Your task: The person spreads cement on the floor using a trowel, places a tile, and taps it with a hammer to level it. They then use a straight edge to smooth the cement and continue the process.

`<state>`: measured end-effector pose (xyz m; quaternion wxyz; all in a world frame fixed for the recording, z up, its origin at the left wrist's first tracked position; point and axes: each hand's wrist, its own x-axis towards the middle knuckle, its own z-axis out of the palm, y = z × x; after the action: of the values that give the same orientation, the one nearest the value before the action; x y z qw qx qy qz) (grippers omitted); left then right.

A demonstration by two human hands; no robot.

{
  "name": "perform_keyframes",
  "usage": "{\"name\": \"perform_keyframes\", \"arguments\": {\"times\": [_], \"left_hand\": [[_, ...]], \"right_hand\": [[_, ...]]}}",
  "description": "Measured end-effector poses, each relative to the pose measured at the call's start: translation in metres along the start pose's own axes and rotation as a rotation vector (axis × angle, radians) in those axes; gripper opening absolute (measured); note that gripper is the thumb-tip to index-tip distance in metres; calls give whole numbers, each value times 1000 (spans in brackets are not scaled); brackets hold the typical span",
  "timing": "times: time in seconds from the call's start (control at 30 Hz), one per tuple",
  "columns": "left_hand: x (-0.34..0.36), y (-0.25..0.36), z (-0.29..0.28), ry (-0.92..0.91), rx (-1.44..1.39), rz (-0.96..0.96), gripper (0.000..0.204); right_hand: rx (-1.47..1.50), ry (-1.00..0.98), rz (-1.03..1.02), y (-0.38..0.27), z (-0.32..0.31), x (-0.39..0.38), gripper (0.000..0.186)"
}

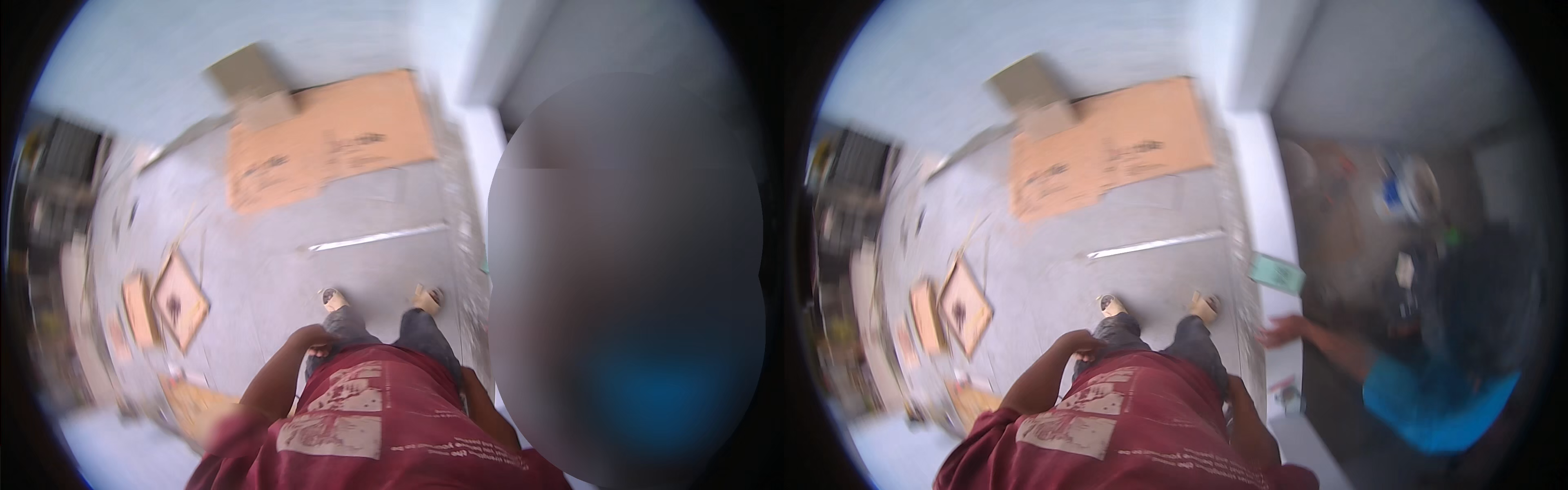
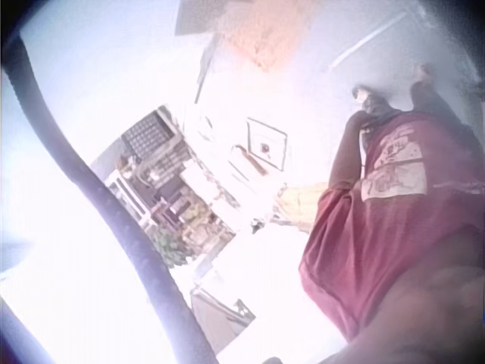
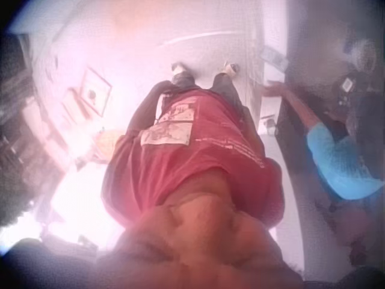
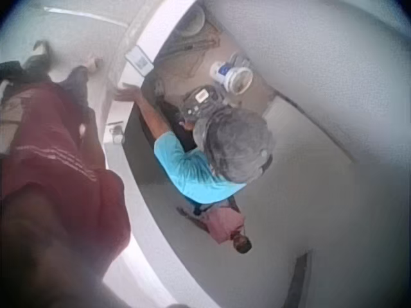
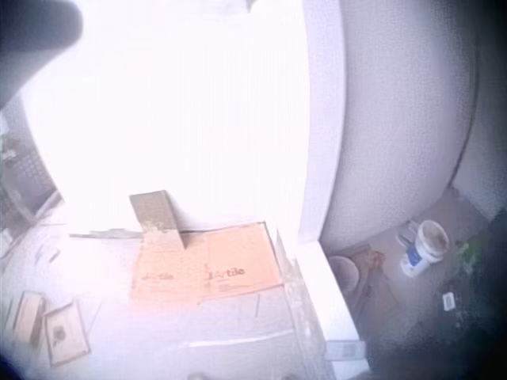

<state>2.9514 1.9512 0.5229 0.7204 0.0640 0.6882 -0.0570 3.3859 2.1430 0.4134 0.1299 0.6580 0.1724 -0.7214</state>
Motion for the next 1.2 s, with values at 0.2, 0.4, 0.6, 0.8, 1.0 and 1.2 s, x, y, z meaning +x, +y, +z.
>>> {"name": "perform_keyframes", "arguments": {"times": [0.2, 0.4, 0.6, 0.8, 1.0, 1.2], "left_hand": [[14, -111, 17, 132, 220, 310, 79], [-20, -250, 15, 283, -364, 417, 71], [-79, -321, -19, -47, -1363, 827, 57], [-37, -338, -23, -55, -876, 456, 71], [49, -428, -84, 366, -754, 282, 84], [105, -532, -84, 413, -1478, 5, 70]], "right_hand": [[-327, -30, -66, -56, 60, -10, 47], [-313, -286, -135, -101, 181, 51, 57], [-626, -492, -4, -115, 382, -47, 62], [-1201, -271, 236, -121, 535, -33, 61], [-1535, -242, 236, -143, 667, 74, 57], [-2335, -196, -91, -143, 908, 98, 52]]}}
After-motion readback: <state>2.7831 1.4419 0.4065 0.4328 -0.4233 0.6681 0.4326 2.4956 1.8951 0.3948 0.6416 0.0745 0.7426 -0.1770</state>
